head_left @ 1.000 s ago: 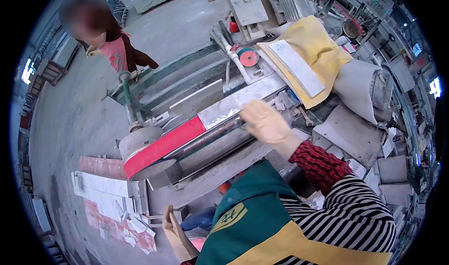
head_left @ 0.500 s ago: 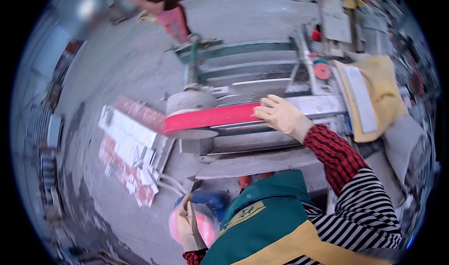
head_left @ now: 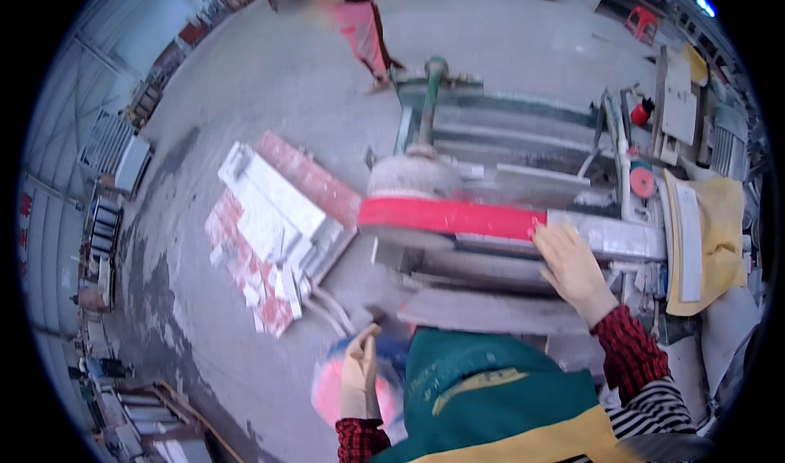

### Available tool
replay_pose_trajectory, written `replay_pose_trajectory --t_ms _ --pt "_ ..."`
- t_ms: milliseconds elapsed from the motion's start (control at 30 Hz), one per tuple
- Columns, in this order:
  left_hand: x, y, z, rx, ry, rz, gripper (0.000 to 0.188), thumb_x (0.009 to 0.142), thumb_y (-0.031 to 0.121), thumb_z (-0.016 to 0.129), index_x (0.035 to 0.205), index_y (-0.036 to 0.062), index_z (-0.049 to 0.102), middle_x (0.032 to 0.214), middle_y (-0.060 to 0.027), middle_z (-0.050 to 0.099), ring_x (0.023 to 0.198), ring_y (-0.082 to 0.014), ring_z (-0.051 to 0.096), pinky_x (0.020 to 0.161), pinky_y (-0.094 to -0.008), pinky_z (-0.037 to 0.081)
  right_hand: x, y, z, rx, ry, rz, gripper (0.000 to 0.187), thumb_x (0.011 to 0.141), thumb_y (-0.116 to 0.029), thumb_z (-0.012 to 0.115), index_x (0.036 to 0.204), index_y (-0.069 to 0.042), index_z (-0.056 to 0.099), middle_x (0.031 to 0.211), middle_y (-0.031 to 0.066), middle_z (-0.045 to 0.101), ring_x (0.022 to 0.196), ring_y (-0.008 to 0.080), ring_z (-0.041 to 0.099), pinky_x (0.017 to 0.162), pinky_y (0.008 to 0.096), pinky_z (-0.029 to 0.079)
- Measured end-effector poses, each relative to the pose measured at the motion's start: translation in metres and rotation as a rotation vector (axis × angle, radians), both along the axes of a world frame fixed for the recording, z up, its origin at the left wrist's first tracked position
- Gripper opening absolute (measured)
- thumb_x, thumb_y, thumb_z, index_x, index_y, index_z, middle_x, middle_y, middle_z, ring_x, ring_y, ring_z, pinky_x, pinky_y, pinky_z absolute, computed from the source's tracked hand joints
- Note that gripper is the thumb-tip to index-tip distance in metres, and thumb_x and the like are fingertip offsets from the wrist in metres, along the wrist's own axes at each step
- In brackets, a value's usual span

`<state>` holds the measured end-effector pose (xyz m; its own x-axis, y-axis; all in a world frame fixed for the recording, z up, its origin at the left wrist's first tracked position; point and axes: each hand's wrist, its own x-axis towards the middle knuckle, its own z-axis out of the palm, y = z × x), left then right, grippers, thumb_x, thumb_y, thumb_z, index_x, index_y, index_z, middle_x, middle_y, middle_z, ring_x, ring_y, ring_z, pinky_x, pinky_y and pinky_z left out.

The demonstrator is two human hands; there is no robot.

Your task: The person uses a belt sander to smooth the edges of small white rectangular tiles. They pick up tiles from a pile on the floor, press them against the moving red sanding belt, and then place the processed tiles onto a nearby surface. The task is performed in a repetitive cycle of picking, sanding, and placing.

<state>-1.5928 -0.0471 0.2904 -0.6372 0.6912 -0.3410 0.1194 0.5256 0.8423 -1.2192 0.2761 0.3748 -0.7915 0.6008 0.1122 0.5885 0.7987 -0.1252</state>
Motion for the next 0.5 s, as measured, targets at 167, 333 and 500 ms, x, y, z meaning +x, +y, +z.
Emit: replay_pose_trajectory --t_ms 167,333,500 --pt "-0.054 0.081 -0.024 0.038 -0.095 -0.26 0.034 0.111 0.014 0.06 0.139 -0.0013 0.072 0.128 -0.0127 0.079 0.121 -0.0184 0.072 0.109 -0.0299 0.052 -0.023 -0.008 0.005 0.033 -0.024 -0.064 0.069 0.083 -0.015 0.081 0.147 -0.001 0.058 0.153 0.0194 0.06 0.145 0.0381 0.053 0.128 0.0516 0.035" --pt "-0.117 0.128 -0.007 -0.003 -0.124 -0.473 0.033 0.112 0.016 0.059 0.138 0.0017 0.073 0.13 -0.0152 0.079 0.123 -0.0229 0.073 0.109 -0.0319 0.052 -0.05 -0.034 -0.007 0.056 -0.012 -0.291 0.072 0.081 -0.013 0.083 0.146 0.002 0.058 0.152 0.0232 0.06 0.146 0.043 0.052 0.128 0.0541 0.037" --pt "-0.189 0.102 -0.041 0.037 -0.151 -0.453 0.038 0.113 0.022 0.055 0.141 0.0024 0.072 0.134 -0.0109 0.079 0.125 -0.022 0.071 0.109 -0.0336 0.053 -0.07 -0.04 -0.013 0.027 -0.074 -0.441 0.074 0.08 -0.012 0.083 0.147 0.005 0.057 0.154 0.0243 0.059 0.147 0.0457 0.051 0.128 0.0536 0.038"
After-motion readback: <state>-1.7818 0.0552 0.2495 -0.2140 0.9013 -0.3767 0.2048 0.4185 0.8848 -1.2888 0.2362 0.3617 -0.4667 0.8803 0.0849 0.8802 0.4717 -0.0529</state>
